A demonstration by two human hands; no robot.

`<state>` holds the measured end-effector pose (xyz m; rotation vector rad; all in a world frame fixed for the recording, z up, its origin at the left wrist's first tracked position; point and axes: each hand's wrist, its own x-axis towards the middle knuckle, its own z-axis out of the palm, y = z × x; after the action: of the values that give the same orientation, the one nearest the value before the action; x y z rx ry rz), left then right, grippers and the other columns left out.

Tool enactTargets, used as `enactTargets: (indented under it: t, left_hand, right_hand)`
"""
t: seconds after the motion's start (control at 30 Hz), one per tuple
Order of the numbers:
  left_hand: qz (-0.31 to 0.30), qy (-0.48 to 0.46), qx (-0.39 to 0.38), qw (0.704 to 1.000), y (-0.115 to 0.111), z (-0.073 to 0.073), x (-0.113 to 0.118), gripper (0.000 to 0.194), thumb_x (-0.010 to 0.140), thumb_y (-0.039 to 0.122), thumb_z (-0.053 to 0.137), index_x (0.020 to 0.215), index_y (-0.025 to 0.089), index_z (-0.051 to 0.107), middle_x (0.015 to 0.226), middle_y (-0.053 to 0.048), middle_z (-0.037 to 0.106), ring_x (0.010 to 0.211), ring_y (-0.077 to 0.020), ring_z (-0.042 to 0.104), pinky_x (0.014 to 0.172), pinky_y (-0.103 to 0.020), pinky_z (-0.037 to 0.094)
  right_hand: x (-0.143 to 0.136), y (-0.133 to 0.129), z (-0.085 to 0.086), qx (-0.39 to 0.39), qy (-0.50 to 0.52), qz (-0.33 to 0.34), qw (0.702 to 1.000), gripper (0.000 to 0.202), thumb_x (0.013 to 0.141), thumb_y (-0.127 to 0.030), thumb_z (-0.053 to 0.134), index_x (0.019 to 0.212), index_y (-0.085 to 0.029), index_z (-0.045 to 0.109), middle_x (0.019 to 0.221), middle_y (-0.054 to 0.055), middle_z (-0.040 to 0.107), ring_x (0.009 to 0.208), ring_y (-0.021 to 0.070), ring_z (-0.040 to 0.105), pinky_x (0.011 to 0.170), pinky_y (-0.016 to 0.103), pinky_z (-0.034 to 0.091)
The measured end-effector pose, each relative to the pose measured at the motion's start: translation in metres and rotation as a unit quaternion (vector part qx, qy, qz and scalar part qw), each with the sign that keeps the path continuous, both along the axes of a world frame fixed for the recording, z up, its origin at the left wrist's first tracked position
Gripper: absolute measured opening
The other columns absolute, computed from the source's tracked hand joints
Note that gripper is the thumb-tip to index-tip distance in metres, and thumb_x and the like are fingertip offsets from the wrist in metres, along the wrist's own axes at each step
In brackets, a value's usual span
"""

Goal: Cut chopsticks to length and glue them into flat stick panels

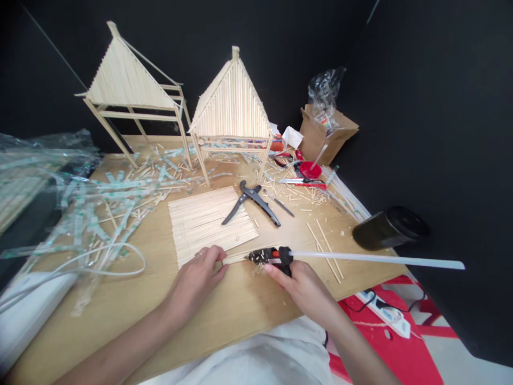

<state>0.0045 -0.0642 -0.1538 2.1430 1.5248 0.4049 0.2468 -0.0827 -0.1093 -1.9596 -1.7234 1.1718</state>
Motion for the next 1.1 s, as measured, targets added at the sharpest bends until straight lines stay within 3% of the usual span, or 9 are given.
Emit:
enactTargets:
  t: [0.37,0.5,1.1]
  left_hand:
    - [0.012,0.010,0.000,1.000,0.000,-0.002,0.002,0.006,0.089,0.021,0.043,0.093,0.025,0.041,0.087,0.000,0.055,0.080,-0.0184,0.057,0.066,-0.027,0.036]
    - [0.013,0.013,0.002,1.000,0.000,-0.003,0.002,0.006,0.088,0.021,0.043,0.092,0.025,0.041,0.086,0.000,0.055,0.079,-0.0182,0.056,0.065,-0.027,0.035]
    - [0.009,0.005,0.011,1.000,0.000,-0.006,0.001,0.007,0.089,0.019,0.043,0.091,0.025,0.039,0.085,0.001,0.054,0.079,-0.0179,0.056,0.066,-0.027,0.036]
  right_hand:
    - [0.037,0.001,0.001,-0.028,-0.028,-0.039,0.998,0.050,0.082,-0.064,0.048,0.063,-0.018,0.056,0.053,-0.001,0.053,0.047,0.0149,0.052,0.049,0.026,0.040]
    - [0.046,-0.001,0.000,-0.032,-0.015,-0.036,0.999,0.053,0.083,-0.066,0.044,0.072,-0.017,0.061,0.062,0.001,0.056,0.051,0.0143,0.053,0.048,0.025,0.041]
    - [0.034,0.006,-0.003,-0.042,-0.010,-0.039,0.998,0.055,0.081,-0.068,0.045,0.070,-0.017,0.062,0.066,0.002,0.058,0.051,0.0142,0.053,0.045,0.023,0.043]
